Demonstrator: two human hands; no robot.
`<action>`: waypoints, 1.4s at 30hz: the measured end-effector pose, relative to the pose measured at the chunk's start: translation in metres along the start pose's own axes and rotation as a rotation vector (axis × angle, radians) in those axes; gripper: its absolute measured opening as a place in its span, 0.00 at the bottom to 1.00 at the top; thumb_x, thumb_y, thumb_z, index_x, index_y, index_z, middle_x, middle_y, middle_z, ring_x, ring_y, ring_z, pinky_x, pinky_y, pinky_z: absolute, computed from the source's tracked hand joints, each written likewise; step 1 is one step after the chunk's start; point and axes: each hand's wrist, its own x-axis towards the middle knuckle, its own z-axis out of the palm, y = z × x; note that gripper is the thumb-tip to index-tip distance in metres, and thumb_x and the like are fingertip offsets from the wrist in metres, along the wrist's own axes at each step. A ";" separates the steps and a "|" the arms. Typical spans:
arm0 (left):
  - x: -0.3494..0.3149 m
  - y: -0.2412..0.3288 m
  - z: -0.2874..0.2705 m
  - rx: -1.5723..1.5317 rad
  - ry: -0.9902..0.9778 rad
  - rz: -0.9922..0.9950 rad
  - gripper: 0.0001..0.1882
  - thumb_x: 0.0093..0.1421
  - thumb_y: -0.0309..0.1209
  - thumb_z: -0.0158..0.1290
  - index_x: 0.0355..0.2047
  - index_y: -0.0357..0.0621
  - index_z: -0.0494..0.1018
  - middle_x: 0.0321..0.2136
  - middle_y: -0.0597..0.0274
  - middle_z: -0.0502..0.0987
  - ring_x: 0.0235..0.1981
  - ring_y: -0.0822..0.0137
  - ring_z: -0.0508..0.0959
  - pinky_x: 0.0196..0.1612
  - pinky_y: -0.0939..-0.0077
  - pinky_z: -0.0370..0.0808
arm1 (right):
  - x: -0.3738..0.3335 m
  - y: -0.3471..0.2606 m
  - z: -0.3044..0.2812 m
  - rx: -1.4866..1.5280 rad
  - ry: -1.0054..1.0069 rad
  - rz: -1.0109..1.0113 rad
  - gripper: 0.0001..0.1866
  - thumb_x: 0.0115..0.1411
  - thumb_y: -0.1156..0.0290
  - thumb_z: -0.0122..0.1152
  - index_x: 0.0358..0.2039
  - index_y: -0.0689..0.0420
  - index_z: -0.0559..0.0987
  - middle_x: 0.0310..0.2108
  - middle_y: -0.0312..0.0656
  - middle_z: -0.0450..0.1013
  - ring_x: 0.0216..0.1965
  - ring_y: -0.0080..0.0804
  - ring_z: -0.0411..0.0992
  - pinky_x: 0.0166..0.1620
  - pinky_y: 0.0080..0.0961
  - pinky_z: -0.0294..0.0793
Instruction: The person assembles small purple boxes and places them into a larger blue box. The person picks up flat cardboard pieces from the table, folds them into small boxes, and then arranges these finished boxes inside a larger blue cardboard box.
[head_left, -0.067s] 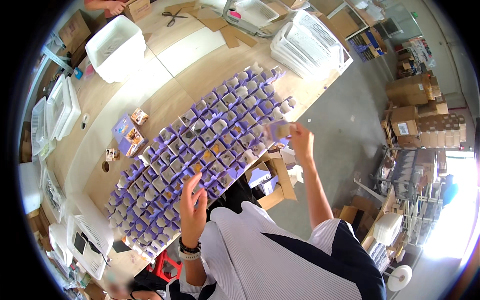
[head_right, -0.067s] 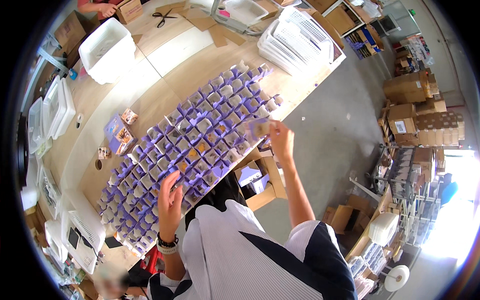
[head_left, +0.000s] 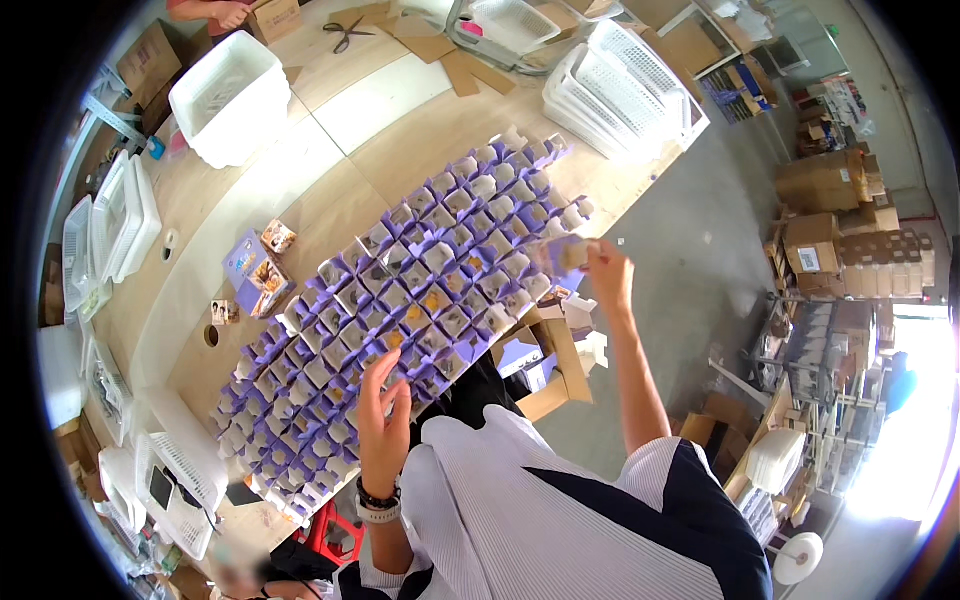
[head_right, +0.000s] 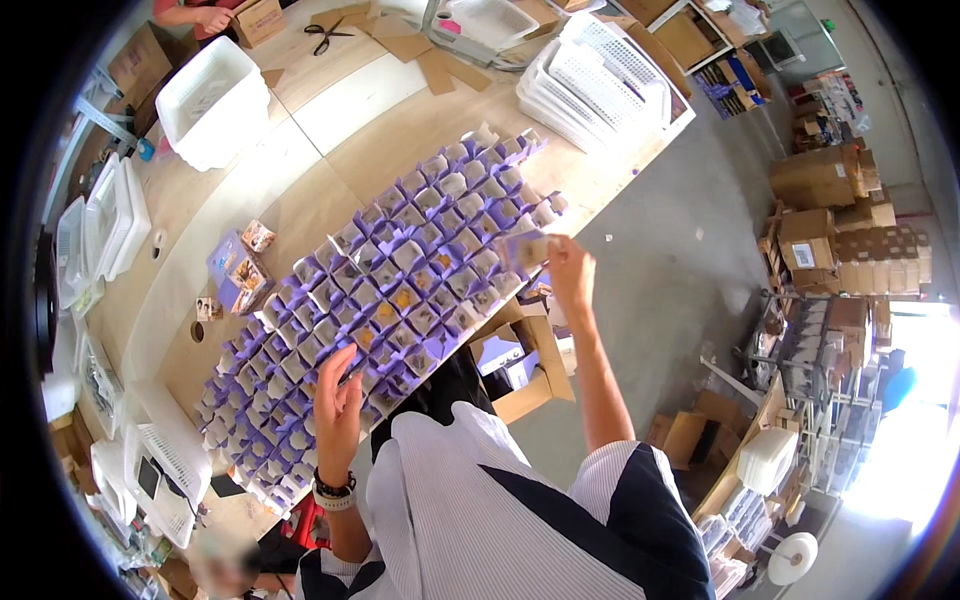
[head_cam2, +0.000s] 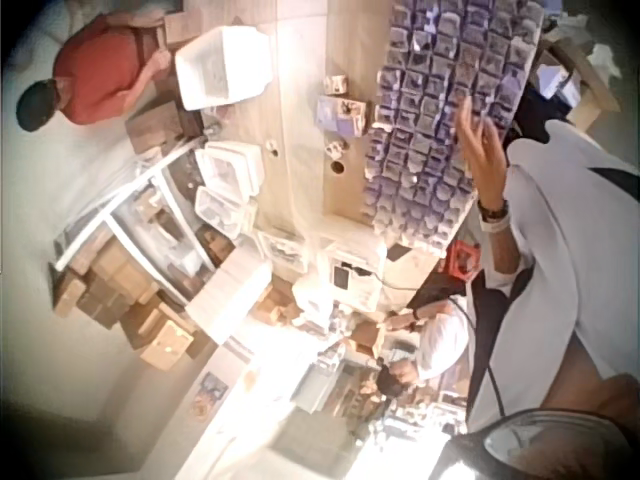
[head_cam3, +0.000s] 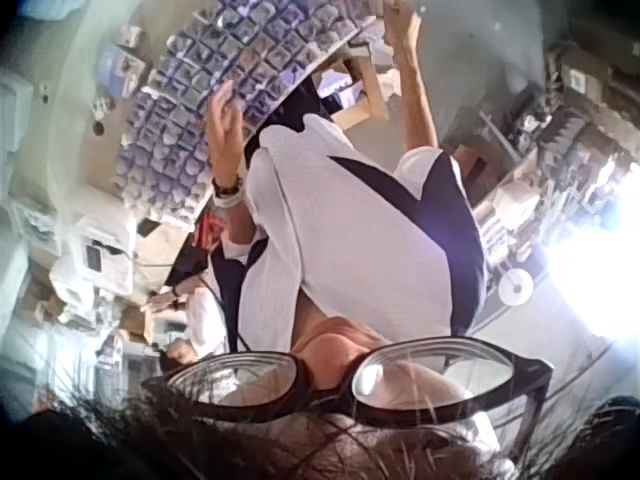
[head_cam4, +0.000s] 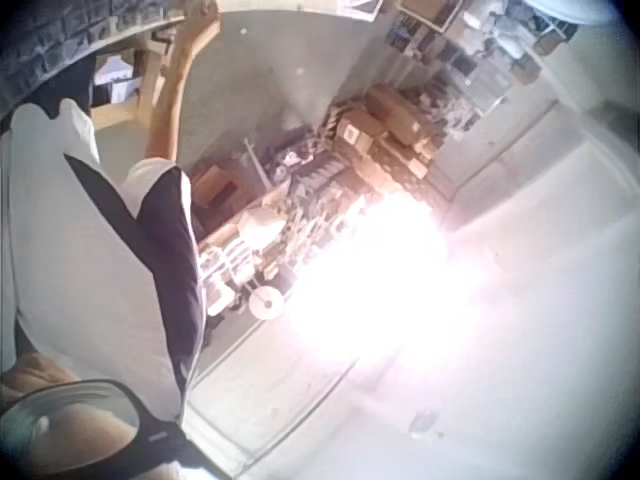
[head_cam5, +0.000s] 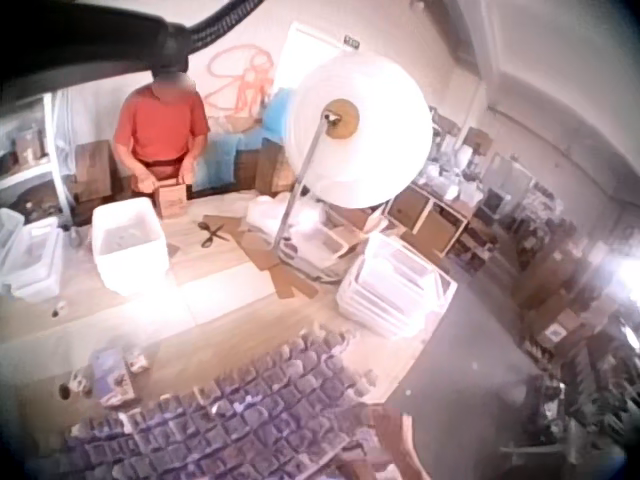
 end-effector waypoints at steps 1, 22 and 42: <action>0.008 0.000 0.003 0.008 0.014 -0.016 0.21 0.72 0.24 0.48 0.64 0.39 0.67 0.64 0.53 0.69 0.66 0.57 0.71 0.63 0.62 0.73 | 0.029 0.012 -0.003 -0.098 0.031 0.010 0.15 0.67 0.65 0.57 0.48 0.55 0.85 0.24 0.49 0.81 0.28 0.35 0.83 0.35 0.33 0.79; 0.076 -0.004 0.033 0.006 0.191 -0.170 0.19 0.72 0.22 0.47 0.62 0.39 0.69 0.61 0.58 0.71 0.62 0.64 0.72 0.62 0.68 0.71 | 0.309 0.135 0.107 -0.374 -0.231 -0.076 0.16 0.63 0.61 0.58 0.48 0.49 0.86 0.41 0.54 0.83 0.45 0.54 0.81 0.51 0.44 0.79; 0.036 -0.021 -0.058 -0.138 0.574 -0.093 0.17 0.70 0.18 0.46 0.59 0.36 0.71 0.56 0.55 0.76 0.59 0.64 0.76 0.57 0.69 0.76 | -0.117 -0.222 0.465 0.134 -0.919 -1.054 0.30 0.55 0.83 0.61 0.60 0.62 0.69 0.65 0.52 0.64 0.62 0.58 0.66 0.65 0.46 0.69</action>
